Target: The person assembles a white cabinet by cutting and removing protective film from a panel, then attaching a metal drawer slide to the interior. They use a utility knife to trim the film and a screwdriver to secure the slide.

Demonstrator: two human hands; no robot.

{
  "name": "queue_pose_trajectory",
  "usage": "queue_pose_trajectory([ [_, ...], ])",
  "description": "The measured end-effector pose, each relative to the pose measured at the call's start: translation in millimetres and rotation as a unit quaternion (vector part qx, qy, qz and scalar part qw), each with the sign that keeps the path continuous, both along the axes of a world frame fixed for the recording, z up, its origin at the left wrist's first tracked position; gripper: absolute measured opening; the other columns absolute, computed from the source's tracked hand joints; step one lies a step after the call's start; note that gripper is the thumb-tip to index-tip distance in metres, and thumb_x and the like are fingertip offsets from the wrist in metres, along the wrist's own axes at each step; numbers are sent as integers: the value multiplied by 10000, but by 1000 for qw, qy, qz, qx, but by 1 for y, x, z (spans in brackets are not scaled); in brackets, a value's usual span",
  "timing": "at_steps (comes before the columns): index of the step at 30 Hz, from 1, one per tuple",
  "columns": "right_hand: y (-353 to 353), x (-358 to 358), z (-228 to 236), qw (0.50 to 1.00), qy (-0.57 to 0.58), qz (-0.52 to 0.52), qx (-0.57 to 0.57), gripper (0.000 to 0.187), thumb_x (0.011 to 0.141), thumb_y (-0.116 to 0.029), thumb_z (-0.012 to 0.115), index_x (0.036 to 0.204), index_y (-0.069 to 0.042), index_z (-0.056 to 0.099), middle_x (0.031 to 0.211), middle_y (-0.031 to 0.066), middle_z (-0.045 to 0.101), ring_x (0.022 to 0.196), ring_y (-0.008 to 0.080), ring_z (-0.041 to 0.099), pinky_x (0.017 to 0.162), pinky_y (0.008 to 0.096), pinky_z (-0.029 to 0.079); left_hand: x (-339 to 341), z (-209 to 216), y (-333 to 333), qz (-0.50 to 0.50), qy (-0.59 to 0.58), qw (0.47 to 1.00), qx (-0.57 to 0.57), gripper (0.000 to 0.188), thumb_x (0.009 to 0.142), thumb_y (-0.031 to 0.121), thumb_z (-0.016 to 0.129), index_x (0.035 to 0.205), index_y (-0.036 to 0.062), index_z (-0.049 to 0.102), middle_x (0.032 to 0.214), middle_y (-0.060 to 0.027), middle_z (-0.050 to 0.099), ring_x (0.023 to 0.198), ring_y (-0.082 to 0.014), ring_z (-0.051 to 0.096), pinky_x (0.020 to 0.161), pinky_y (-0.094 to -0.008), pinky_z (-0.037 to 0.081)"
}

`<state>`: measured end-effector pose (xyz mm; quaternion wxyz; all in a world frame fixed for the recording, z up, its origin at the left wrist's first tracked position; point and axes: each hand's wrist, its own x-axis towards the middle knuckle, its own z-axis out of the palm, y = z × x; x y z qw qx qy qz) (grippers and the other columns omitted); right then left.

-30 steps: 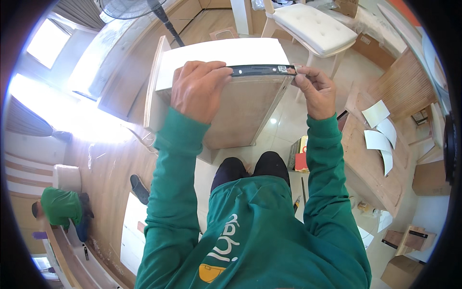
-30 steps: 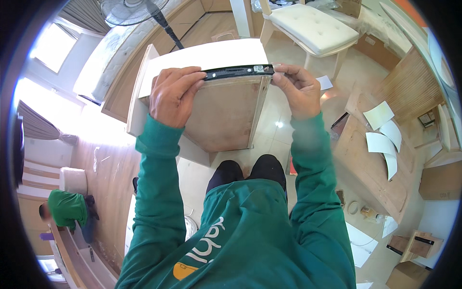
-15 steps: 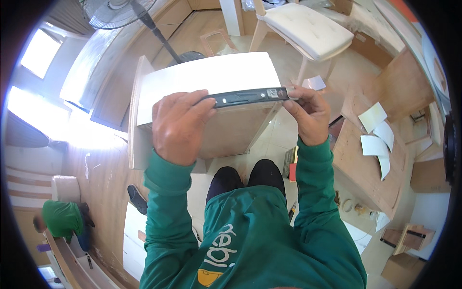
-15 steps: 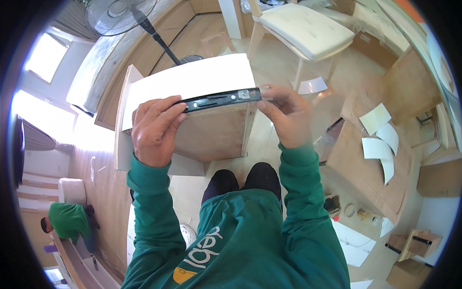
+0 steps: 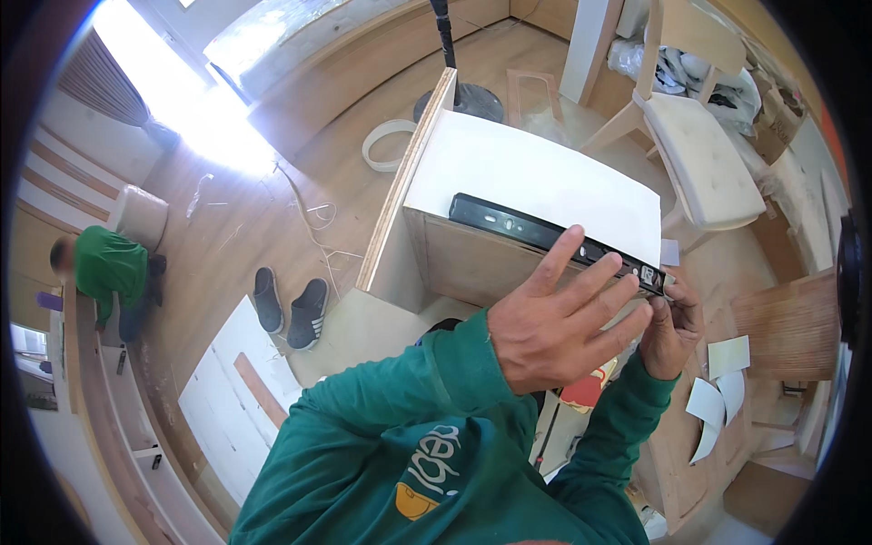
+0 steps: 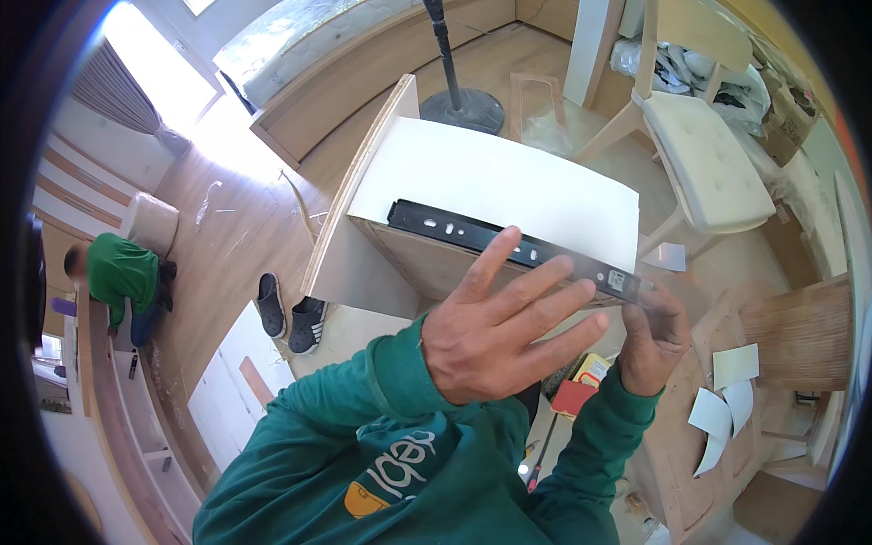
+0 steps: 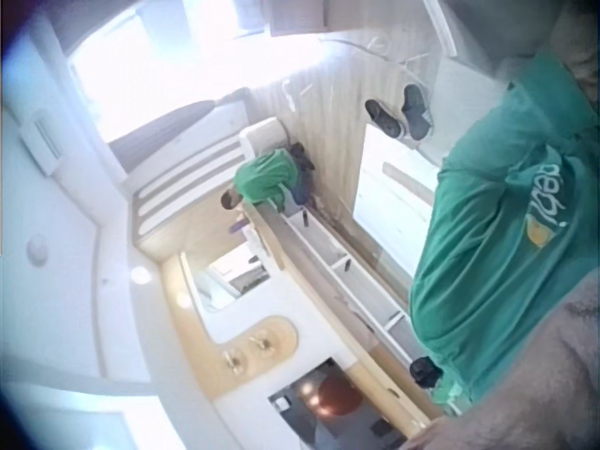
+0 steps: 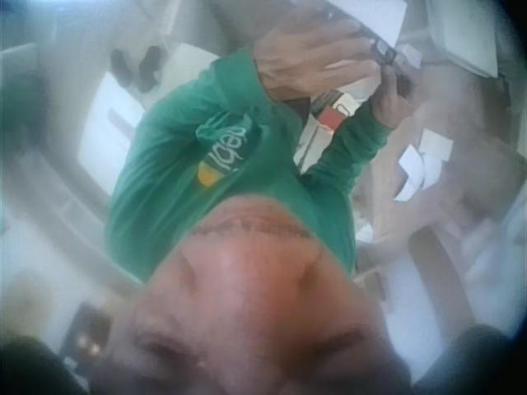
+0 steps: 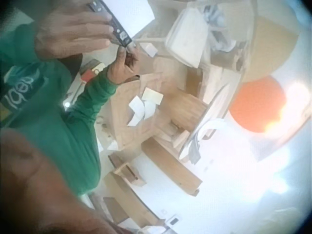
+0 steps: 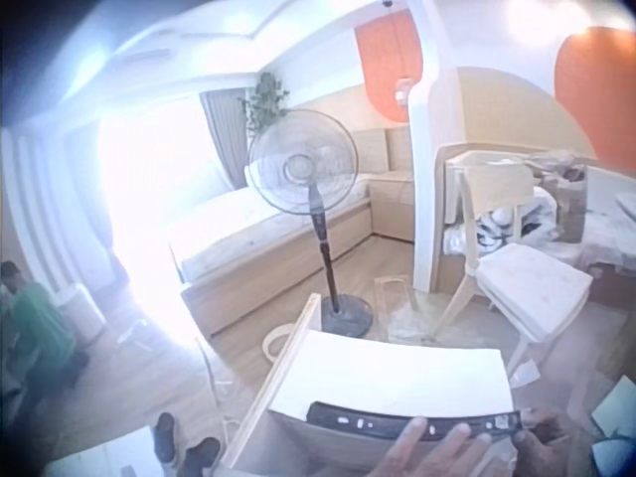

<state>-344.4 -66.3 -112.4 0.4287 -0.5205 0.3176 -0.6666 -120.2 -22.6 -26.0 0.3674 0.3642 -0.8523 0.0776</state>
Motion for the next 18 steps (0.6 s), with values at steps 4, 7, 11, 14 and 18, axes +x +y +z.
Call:
queue_pose_trajectory([
  [4, -2, -7, 1, 1000, 8, 7, 0, 205, 801, 11, 707, 986, -3, 620, 1128, 163, 635, 1024, 218, 602, 933, 355, 452, -2, 6, -23, 48, -9, 999, -16, 297, 753, 175, 665, 1040, 98, 655, 1133, -88, 602, 1119, -266, 562, 1055, -550, 324],
  [7, -3, -5, 1, 1000, 5, 1, -6, 209, 798, 16, 709, 986, -2, 618, 1124, 164, 637, 1015, 215, 605, 927, 351, 454, 1, 0, -37, 61, -26, 998, -18, 279, 728, 176, 685, 990, 82, 661, 1098, -86, 604, 1070, -259, 576, 1002, -488, 379],
  [11, -1, -1, 0, 1000, 14, -8, 0, 210, 791, 29, 705, 980, 3, 616, 1119, 165, 638, 1011, 216, 606, 912, 346, 464, 10, 0, -40, 42, -36, 998, -15, 297, 704, 182, 703, 978, 76, 661, 1075, -77, 611, 1043, -247, 581, 873, -393, 431],
  [14, 1, 0, 0, 999, 18, -21, 15, 211, 781, 60, 685, 973, 6, 616, 1118, 165, 639, 1008, 215, 607, 906, 345, 469, 13, -3, -42, 20, -17, 999, -19, 311, 682, 173, 717, 973, 74, 664, 1056, -62, 619, 1025, -236, 588, 812, -365, 436],
  [18, 2, -2, -2, 999, 32, -37, 13, 227, 768, 97, 659, 974, 10, 620, 1113, 161, 640, 1003, 205, 608, 898, 335, 474, 9, 1, -44, 0, 4, 1000, -15, 302, 661, 143, 745, 948, 71, 686, 1008, -42, 645, 975, -215, 605, 789, -356, 440],
])
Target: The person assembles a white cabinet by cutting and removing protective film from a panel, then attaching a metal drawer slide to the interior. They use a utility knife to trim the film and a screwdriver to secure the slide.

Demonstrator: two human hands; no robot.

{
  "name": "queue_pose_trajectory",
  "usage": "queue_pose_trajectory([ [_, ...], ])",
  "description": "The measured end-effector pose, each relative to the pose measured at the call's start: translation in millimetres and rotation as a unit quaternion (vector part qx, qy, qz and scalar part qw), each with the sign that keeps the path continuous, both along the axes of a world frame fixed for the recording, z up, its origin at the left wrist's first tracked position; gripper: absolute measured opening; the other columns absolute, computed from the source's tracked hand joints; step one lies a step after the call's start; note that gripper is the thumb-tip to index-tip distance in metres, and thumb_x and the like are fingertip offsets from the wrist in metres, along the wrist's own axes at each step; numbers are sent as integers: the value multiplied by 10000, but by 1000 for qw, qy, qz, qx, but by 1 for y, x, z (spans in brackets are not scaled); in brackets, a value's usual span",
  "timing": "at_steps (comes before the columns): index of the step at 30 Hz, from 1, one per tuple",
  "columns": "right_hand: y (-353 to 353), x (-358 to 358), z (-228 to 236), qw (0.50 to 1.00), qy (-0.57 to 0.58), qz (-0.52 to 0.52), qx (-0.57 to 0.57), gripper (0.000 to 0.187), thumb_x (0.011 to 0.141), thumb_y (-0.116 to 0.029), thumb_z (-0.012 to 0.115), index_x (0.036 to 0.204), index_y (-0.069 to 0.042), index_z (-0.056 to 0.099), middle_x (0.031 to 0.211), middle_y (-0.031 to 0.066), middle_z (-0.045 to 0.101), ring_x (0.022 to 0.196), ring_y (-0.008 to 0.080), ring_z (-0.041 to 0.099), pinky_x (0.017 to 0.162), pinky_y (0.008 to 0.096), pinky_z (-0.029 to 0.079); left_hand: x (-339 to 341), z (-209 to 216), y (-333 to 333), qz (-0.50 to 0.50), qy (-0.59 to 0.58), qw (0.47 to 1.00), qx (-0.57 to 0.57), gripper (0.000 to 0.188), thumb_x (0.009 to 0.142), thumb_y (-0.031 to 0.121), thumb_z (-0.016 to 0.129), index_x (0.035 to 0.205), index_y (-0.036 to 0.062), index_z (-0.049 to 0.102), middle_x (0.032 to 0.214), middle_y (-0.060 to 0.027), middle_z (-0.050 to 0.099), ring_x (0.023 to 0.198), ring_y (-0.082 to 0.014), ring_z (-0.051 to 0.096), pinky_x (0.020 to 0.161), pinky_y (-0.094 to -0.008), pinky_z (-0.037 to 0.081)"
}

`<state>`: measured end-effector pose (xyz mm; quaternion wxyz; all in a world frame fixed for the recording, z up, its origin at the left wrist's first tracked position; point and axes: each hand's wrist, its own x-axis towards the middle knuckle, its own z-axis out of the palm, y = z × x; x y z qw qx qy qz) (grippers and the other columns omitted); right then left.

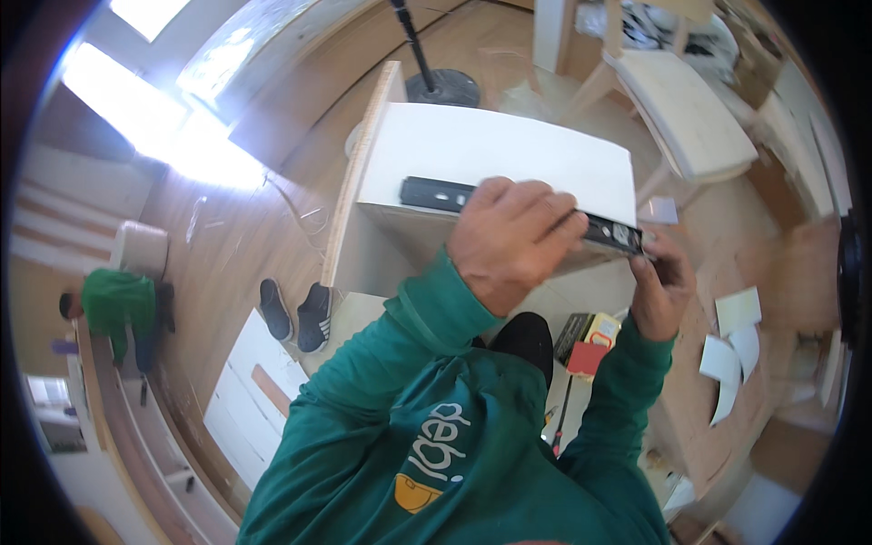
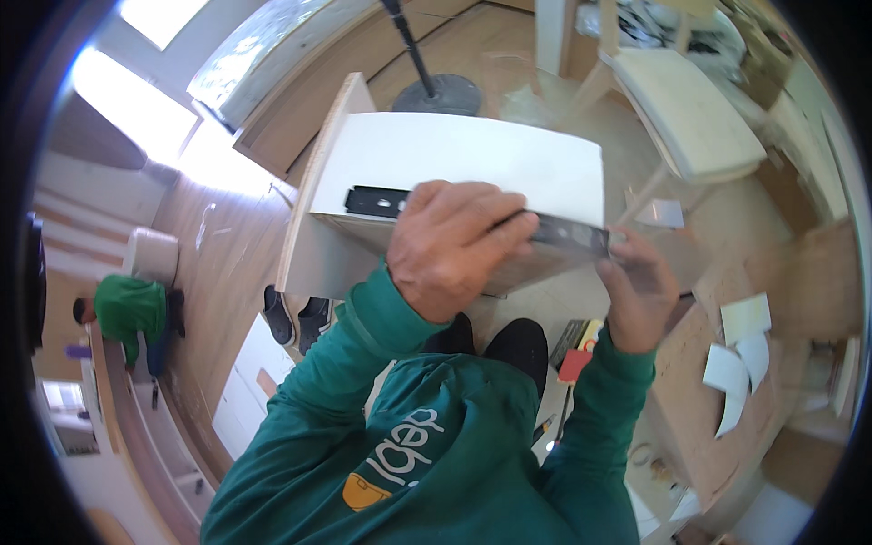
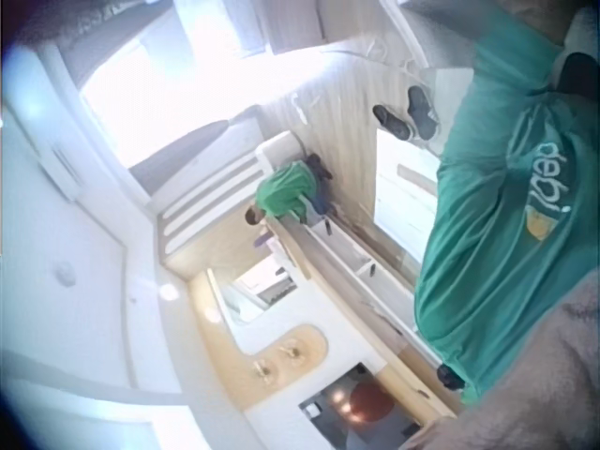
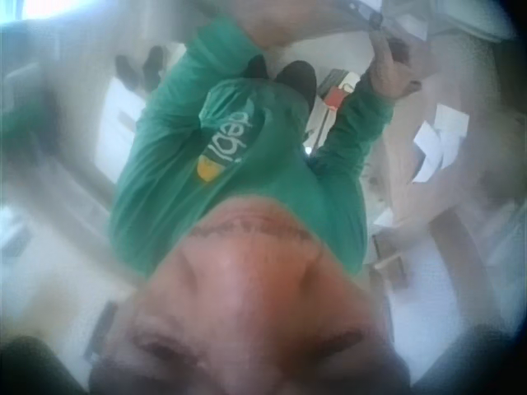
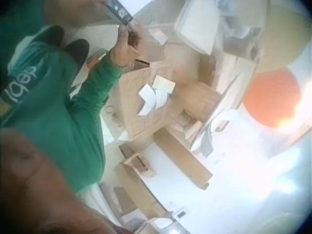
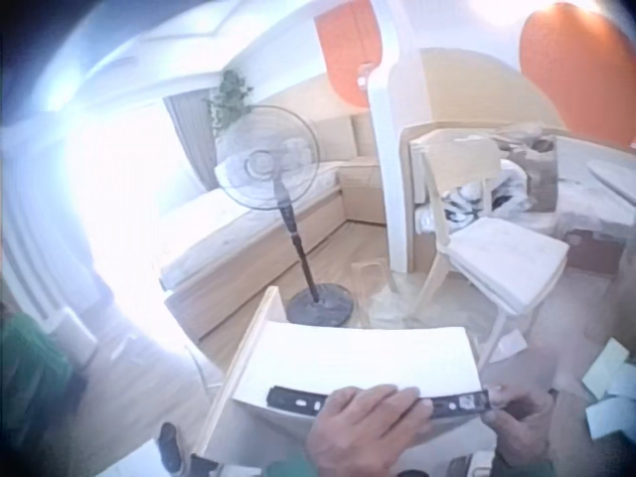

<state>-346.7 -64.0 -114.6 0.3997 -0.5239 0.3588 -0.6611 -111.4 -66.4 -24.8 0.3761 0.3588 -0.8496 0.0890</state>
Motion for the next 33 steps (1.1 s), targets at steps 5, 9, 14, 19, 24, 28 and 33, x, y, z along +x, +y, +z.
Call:
queue_pose_trajectory([
  [5, -2, 1, 13, 999, -4, 18, 38, 240, 787, 52, 693, 1016, 20, 630, 1071, 118, 650, 979, 172, 618, 864, 299, 503, -7, -13, -8, 8, 11, 999, -38, 242, 668, 152, 756, 901, 105, 712, 947, -11, 665, 886, -205, 600, 761, -359, 434],
  [9, -12, -1, 12, 995, -48, 82, -3, 336, 815, 23, 691, 1134, 53, 591, 1092, 140, 642, 1001, 187, 625, 902, 310, 517, -11, -11, -9, 26, 1, 998, -64, 201, 686, 147, 761, 883, 121, 731, 919, 6, 672, 861, -201, 592, 741, -353, 428],
  [14, 4, 27, -25, 968, -235, 40, -80, 434, 842, -18, 686, 1234, 66, 520, 1164, 173, 613, 1097, 239, 603, 946, 342, 505, -12, -12, -11, 29, -54, 996, -64, 207, 789, 164, 738, 990, 116, 741, 989, -40, 693, 921, -223, 600, 842, -332, 444],
  [19, 13, 57, -34, 952, -282, -80, -89, 389, 829, -60, 709, 1177, 52, 576, 1097, 140, 645, 1002, 198, 626, 895, 309, 510, -18, -16, -5, 48, -55, 996, -50, 206, 827, 111, 716, 1030, 75, 731, 1012, -76, 692, 938, -197, 609, 855, -299, 466],
  [24, -2, 81, -36, 952, -209, -189, -122, 238, 765, -77, 748, 993, -36, 691, 923, 93, 655, 819, 189, 645, 754, 320, 521, -7, -20, -5, -1, 41, 998, 44, 197, 880, 84, 666, 1053, 0, 704, 1014, -108, 682, 974, -172, 608, 887, -283, 466],
  [28, -2, 84, -40, 938, -192, -229, -177, 217, 828, -41, 681, 1040, 1, 657, 944, 106, 649, 840, 186, 643, 756, 300, 523, -2, -12, -11, -13, 19, 998, 50, 218, 913, 88, 632, 1080, -46, 676, 1022, -108, 675, 976, -159, 595, 890, -276, 464],
  [33, -16, 90, -54, 905, -228, -261, -245, 263, 799, 5, 672, 1060, 6, 638, 949, 151, 600, 843, 260, 621, 739, 319, 510, -10, -22, -18, 8, 22, 999, -37, 179, 876, 39, 643, 1024, -47, 694, 980, -125, 685, 897, -168, 619, 830, -287, 482],
])
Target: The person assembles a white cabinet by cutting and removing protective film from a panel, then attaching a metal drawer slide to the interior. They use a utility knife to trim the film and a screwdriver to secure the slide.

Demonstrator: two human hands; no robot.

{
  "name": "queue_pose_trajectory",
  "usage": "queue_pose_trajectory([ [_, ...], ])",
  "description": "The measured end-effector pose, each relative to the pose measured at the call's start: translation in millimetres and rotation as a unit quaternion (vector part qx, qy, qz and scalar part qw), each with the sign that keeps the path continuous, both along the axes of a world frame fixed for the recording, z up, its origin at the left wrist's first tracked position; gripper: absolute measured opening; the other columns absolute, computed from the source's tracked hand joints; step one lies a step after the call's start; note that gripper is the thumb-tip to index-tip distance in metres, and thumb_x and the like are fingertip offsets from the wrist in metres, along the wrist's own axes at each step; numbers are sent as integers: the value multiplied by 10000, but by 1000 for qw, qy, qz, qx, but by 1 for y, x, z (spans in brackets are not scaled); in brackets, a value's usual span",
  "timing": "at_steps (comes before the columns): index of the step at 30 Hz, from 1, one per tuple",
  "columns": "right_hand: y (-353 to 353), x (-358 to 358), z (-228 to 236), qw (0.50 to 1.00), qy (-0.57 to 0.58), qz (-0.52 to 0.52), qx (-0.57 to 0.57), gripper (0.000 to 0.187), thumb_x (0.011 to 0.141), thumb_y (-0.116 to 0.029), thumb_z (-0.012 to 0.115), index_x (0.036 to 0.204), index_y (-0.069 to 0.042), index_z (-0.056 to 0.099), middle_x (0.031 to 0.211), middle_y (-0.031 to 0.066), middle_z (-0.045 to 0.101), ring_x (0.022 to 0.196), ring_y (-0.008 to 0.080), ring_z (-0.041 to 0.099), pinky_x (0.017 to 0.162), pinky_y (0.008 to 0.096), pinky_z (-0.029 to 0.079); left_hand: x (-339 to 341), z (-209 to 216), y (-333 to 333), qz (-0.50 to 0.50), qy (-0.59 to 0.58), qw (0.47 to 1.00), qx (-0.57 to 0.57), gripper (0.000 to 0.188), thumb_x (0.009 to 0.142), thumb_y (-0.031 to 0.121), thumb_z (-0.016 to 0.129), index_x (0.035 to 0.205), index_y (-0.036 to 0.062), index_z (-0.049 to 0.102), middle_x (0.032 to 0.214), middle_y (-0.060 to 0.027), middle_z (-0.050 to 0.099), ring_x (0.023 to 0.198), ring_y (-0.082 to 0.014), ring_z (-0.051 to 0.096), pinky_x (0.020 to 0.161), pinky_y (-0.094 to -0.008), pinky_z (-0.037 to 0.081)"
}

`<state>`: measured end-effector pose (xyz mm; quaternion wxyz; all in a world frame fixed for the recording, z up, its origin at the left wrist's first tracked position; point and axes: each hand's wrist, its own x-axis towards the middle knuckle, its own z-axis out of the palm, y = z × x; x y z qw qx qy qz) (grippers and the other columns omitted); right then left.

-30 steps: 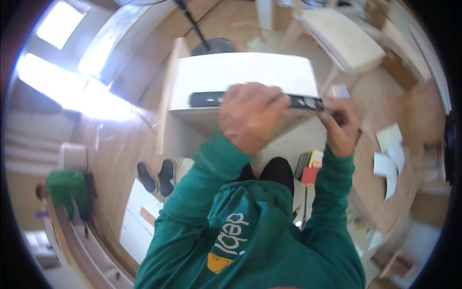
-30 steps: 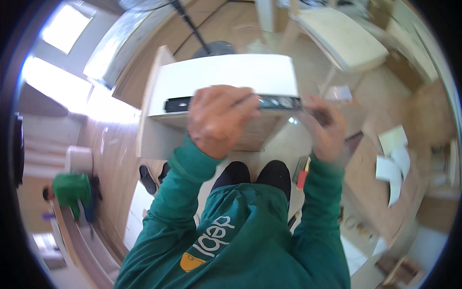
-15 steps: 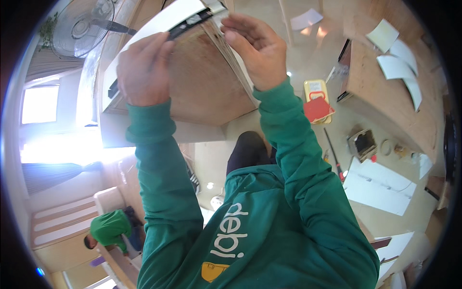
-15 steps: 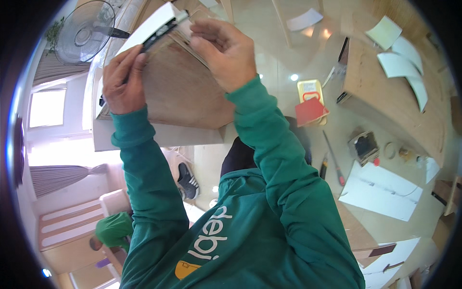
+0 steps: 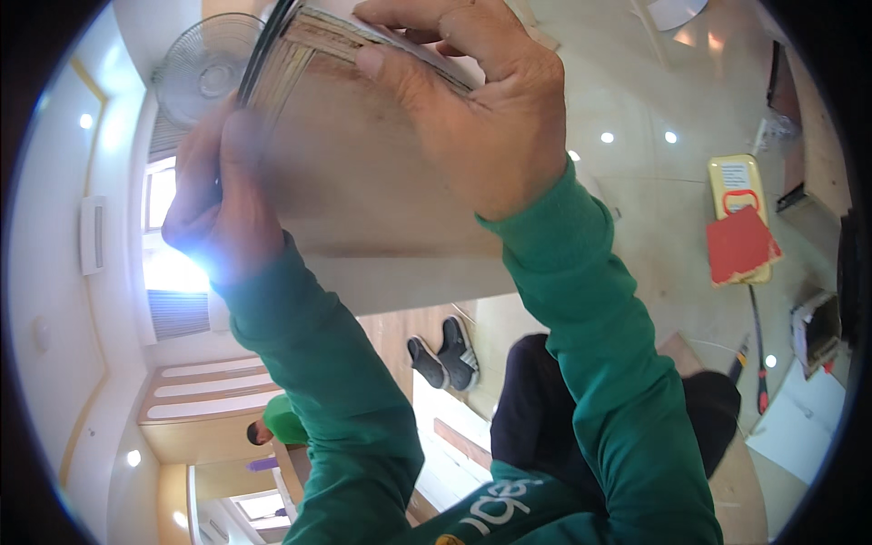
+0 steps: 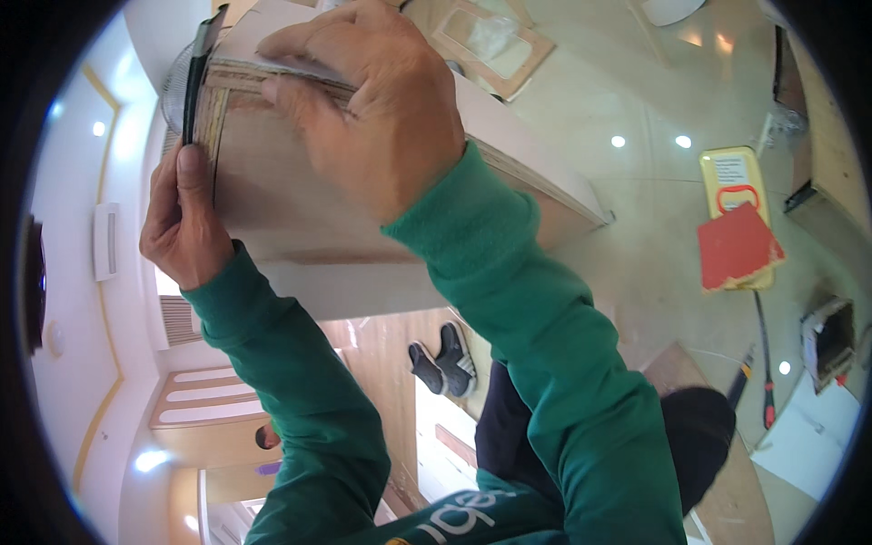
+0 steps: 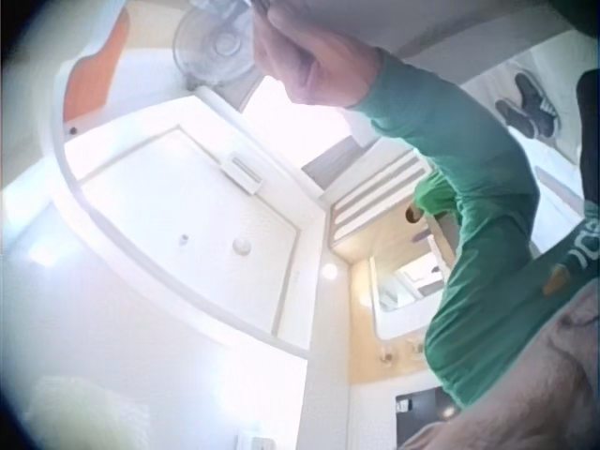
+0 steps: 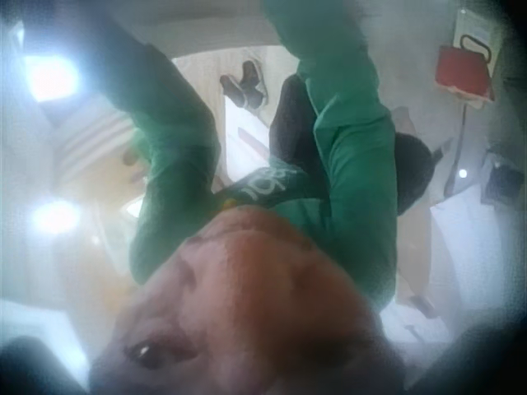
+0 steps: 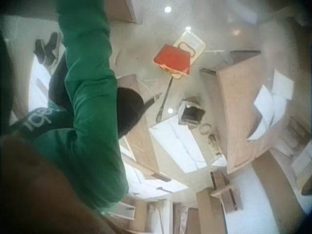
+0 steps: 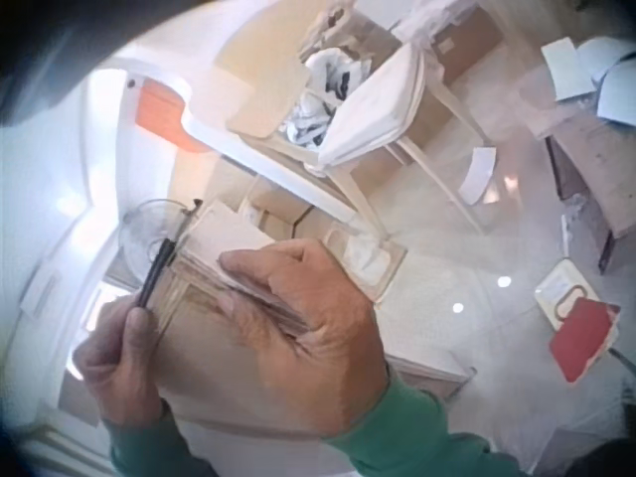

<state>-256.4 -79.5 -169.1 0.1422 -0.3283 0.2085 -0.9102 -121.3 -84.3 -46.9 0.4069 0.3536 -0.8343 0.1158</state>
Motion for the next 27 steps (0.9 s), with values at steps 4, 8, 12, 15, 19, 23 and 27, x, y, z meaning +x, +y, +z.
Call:
queue_pose_trajectory([
  [4, -6, 3, -9, 989, 12, -127, -71, 257, 812, -4, 652, 1066, 30, 630, 945, 180, 594, 853, 301, 616, 753, 323, 503, -10, -5, 10, 22, 28, 999, 11, 201, 892, 101, 661, 1034, -37, 697, 970, -103, 684, 889, -155, 614, 857, -284, 466],
  [8, -18, 2, -3, 990, -19, -73, -117, 226, 836, -14, 623, 1052, 50, 626, 954, 204, 588, 872, 325, 613, 758, 333, 501, -4, 2, 16, 78, -6, 997, 15, 237, 904, 124, 654, 1060, -52, 680, 994, -91, 681, 897, -147, 605, 867, -274, 459],
  [12, -8, -30, 3, 982, -13, 39, -184, 210, 878, -53, 564, 1035, 77, 616, 912, 236, 611, 840, 335, 629, 740, 348, 507, -6, 14, 17, 80, -59, 995, 25, 264, 903, 133, 654, 1079, -64, 668, 1027, -100, 674, 932, -144, 595, 879, -275, 453],
  [15, -17, -51, -8, 947, 28, 192, -254, 221, 896, -78, 530, 1022, 83, 616, 851, 243, 635, 783, 327, 642, 723, 355, 514, -3, 15, 20, 82, -68, 994, 19, 281, 904, 145, 653, 1089, -66, 664, 1040, -111, 670, 942, -147, 592, 881, -279, 453],
  [19, -30, -23, 1, 972, -14, 39, -229, 222, 902, -86, 513, 991, 80, 630, 791, 238, 653, 712, 313, 655, 696, 349, 523, -2, 20, 25, 103, -74, 991, 39, 293, 907, 153, 646, 1104, -64, 658, 1031, -122, 673, 923, -161, 606, 865, -283, 464],
  [23, -29, -35, -6, 953, -13, 122, -278, 200, 892, -69, 520, 955, 71, 647, 783, 237, 656, 701, 310, 664, 689, 352, 530, -5, 25, 23, 65, -99, 991, 58, 301, 909, 157, 642, 1114, -63, 654, 1003, -123, 682, 903, -170, 619, 836, -281, 476],
  [27, -28, -39, -12, 953, 27, 154, -260, 193, 890, -48, 517, 964, 66, 654, 790, 231, 665, 711, 306, 672, 691, 354, 539, 3, 24, 14, 73, -59, 995, 45, 327, 927, 224, 638, 1077, -67, 655, 940, -106, 687, 805, -143, 624, 743, -250, 503],
])
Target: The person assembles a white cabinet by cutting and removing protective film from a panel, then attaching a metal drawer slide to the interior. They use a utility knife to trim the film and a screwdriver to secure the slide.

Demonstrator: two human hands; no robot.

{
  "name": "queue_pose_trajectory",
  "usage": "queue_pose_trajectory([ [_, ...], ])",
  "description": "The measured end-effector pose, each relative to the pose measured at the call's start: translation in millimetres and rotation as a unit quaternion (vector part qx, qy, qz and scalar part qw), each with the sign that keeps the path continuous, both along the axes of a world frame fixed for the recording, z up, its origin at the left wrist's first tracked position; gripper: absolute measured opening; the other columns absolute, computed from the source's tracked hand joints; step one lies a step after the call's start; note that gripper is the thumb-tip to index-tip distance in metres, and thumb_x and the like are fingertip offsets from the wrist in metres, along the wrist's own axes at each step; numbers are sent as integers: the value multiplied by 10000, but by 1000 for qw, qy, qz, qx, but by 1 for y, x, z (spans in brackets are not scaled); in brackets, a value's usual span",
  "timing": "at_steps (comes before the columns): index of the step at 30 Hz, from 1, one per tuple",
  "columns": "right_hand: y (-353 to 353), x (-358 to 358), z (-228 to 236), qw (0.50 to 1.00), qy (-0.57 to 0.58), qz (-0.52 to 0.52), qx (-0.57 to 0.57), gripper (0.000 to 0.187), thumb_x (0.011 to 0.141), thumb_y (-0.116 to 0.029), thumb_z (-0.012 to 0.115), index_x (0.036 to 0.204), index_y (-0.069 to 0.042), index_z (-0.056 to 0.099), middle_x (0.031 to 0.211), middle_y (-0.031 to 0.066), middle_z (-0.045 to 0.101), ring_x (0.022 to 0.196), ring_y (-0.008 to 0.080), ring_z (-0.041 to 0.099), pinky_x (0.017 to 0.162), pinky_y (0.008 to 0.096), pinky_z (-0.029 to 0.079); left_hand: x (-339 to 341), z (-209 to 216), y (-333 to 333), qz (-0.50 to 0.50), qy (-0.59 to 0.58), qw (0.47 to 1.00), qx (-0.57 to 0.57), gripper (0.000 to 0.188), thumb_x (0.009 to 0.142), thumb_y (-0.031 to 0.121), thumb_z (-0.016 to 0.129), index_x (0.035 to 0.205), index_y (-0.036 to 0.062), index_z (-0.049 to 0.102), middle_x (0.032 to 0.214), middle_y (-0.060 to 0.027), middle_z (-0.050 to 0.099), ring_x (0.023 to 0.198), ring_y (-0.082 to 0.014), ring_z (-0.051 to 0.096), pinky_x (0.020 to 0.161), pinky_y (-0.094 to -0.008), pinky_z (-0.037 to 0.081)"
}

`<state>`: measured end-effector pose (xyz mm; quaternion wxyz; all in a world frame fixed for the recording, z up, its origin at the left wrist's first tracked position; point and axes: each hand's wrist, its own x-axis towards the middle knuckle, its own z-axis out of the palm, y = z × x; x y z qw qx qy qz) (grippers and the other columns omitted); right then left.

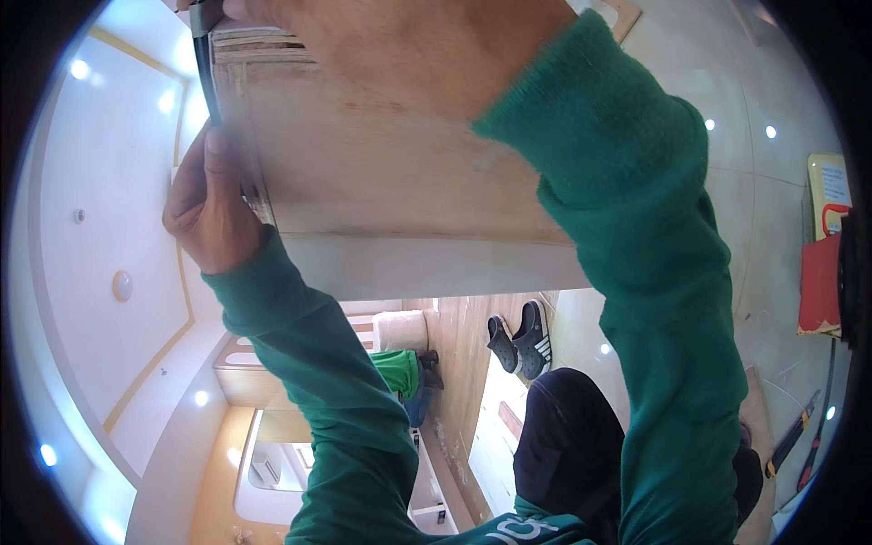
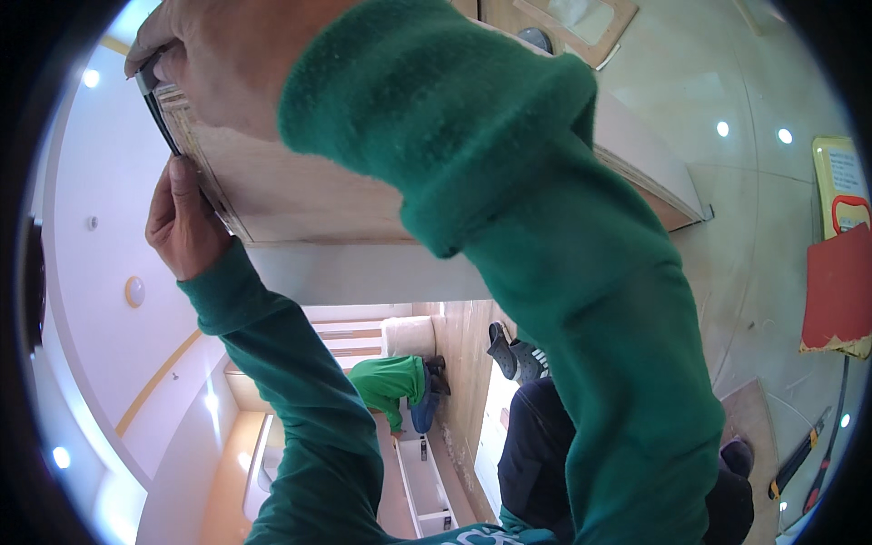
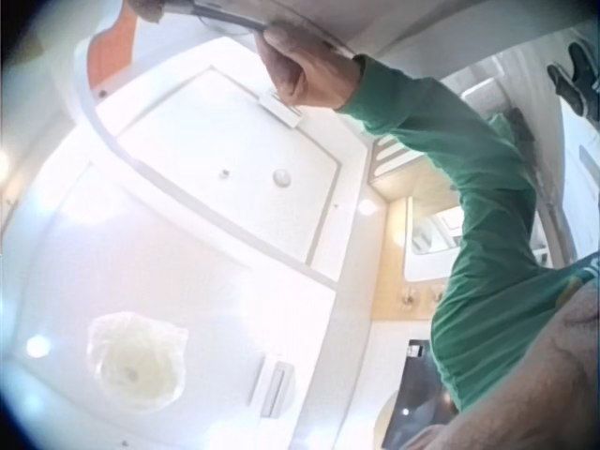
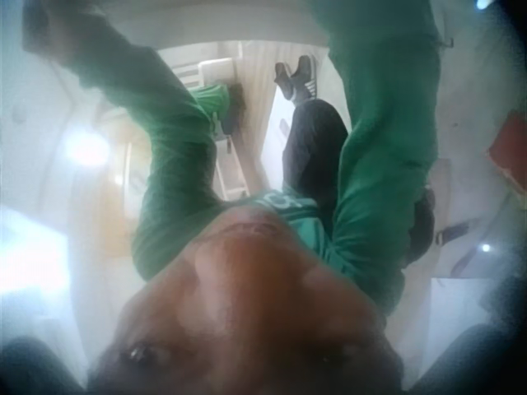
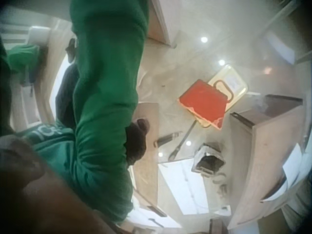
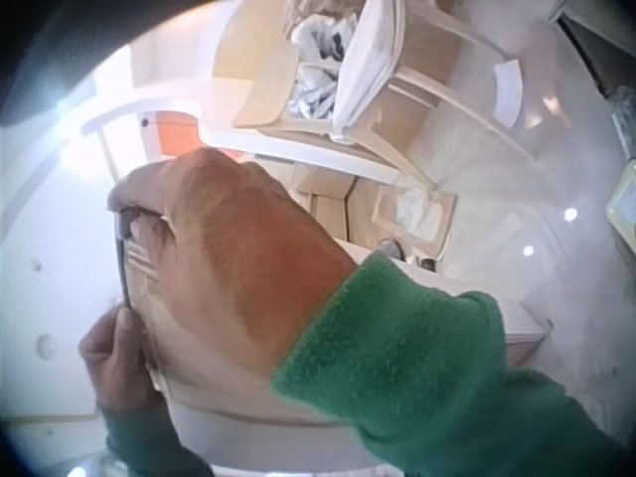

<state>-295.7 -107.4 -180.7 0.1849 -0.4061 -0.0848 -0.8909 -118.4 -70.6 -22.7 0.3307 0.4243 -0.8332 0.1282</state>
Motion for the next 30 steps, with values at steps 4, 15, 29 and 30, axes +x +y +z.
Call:
queue_pose_trajectory([
  [4, 7, -5, -2, 1000, 10, 17, 2, 195, 888, -27, 513, 984, 65, 655, 808, 226, 675, 726, 305, 678, 699, 354, 548, -1, -6, 0, 0, 26, 1000, -17, 347, 919, 247, 650, 1064, -69, 659, 923, -107, 687, 804, -145, 624, 730, -253, 508],
  [15, -6, 24, -6, 999, -38, -28, 7, 196, 883, -37, 520, 981, 90, 634, 828, 240, 667, 735, 318, 675, 707, 349, 551, 10, -10, 3, 12, 12, 999, -36, 340, 918, 225, 653, 1077, -75, 658, 915, -113, 685, 791, -143, 616, 713, -252, 508],
  [29, -1, 4, -3, 999, -22, -27, -9, 188, 881, -47, 526, 955, 96, 624, 814, 238, 663, 739, 316, 676, 708, 343, 550, 1, -5, 4, 0, 46, 999, -20, 270, 914, 145, 636, 1063, -77, 672, 928, -114, 691, 853, -158, 624, 807, -262, 475],
  [30, 2, 3, 0, 999, -26, -32, -11, 188, 881, -48, 527, 953, 96, 623, 813, 238, 662, 739, 316, 676, 709, 342, 550, -1, -5, 3, -11, 46, 999, -11, 271, 916, 146, 633, 1064, -78, 671, 932, -115, 691, 854, -157, 624, 806, -262, 475],
])
